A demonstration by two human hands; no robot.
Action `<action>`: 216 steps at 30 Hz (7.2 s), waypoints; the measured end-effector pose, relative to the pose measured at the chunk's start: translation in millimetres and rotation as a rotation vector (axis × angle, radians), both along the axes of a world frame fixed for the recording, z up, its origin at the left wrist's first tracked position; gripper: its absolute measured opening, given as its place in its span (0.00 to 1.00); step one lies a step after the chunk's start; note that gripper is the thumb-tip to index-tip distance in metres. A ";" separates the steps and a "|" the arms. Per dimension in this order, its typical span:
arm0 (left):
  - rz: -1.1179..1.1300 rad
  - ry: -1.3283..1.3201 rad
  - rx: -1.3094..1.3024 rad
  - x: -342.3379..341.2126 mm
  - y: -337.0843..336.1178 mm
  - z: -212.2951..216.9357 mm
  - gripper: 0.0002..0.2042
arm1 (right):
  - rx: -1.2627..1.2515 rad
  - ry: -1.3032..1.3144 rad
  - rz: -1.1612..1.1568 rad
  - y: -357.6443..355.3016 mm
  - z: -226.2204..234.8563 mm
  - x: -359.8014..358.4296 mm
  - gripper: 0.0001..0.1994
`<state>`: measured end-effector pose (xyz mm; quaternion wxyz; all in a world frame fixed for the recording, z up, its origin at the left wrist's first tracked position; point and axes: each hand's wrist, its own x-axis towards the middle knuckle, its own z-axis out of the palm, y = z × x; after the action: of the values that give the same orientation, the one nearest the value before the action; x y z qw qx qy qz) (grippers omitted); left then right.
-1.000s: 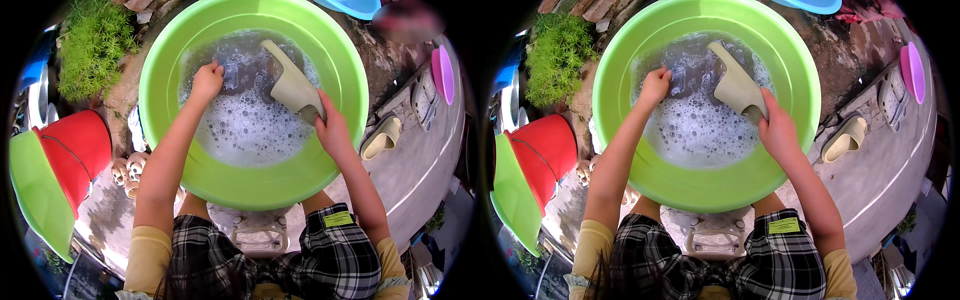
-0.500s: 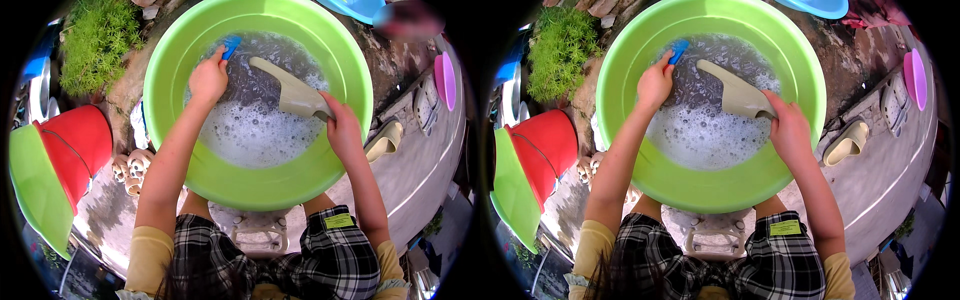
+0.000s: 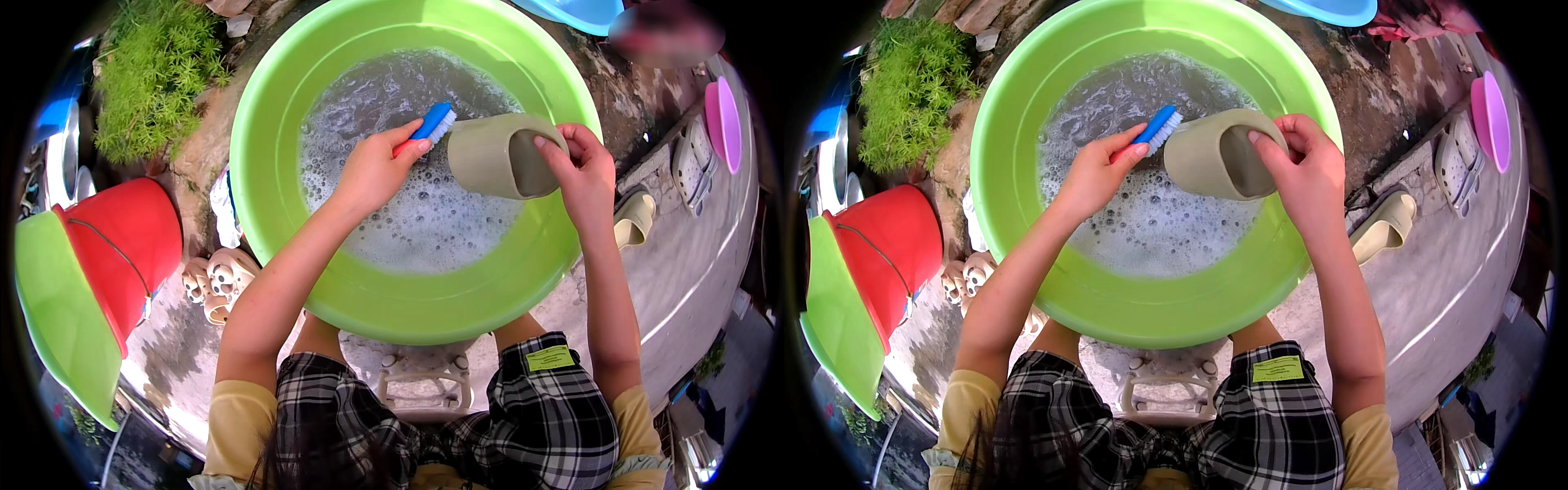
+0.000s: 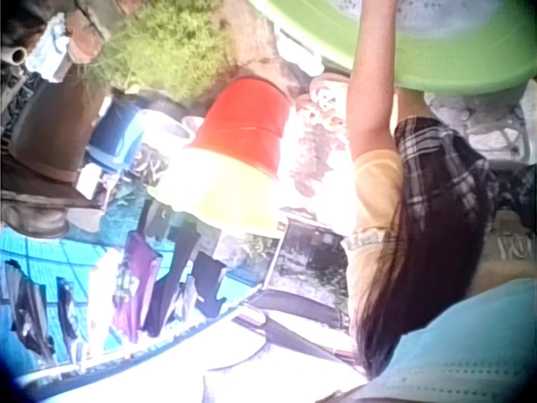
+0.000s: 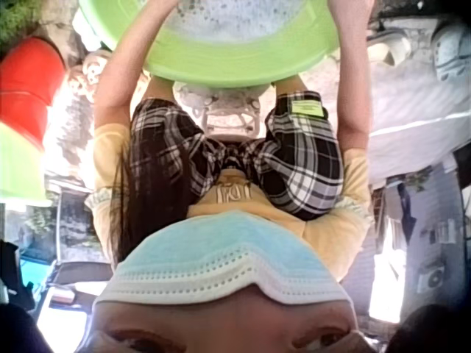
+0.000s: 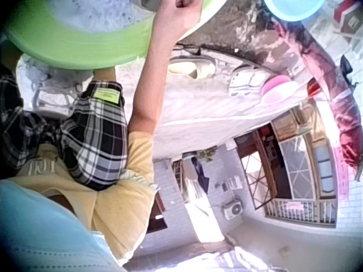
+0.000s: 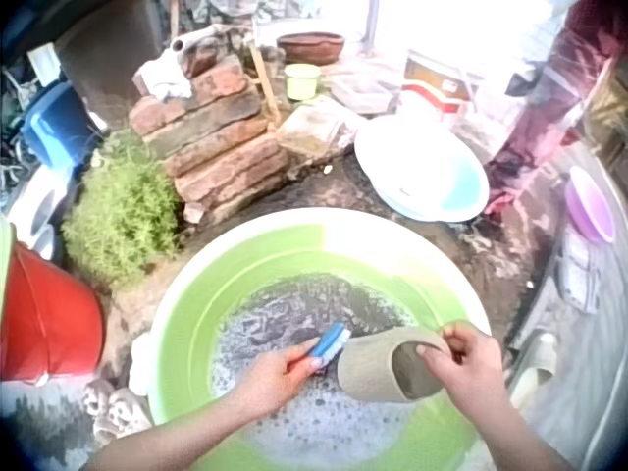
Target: The person scrubs a beige slipper with a blue brush in a green basin filled with soapy water. They repeatedly dip the slipper and brush into the water, scrubbing the sole and upper surfaces of the footwear.
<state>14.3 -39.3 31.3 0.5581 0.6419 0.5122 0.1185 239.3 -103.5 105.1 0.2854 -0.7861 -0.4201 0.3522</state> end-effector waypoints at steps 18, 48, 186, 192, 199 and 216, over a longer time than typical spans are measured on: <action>-0.262 0.555 -0.040 -12.7 2.0 12.0 0.22 | -0.374 -0.061 0.376 26.9 -112.5 -12.9 0.28; 0.231 -0.069 0.388 3.8 -13.0 -23.4 0.24 | -0.189 0.663 -0.005 -10.8 -70.8 -24.7 0.20; -0.212 0.095 -0.080 2.5 -19.7 28.9 0.18 | 0.295 0.881 -0.256 -41.0 -42.0 -11.4 0.17; 0.026 0.457 0.303 -28.4 18.7 6.0 0.20 | 0.300 0.963 -0.372 -21.1 -38.2 -4.2 0.19; -0.057 0.168 0.126 -27.6 17.6 -18.6 0.20 | 0.014 -0.111 0.188 -22.8 -31.2 2.0 0.14; -0.007 0.659 0.326 -45.3 36.7 -39.2 0.25 | 0.121 -0.280 0.111 -32.0 -37.1 -11.6 0.10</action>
<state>-31.1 -2.6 -7.9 0.2538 0.7280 0.6367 -0.0164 227.7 -135.5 67.9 0.2512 -0.7845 -0.5189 0.2285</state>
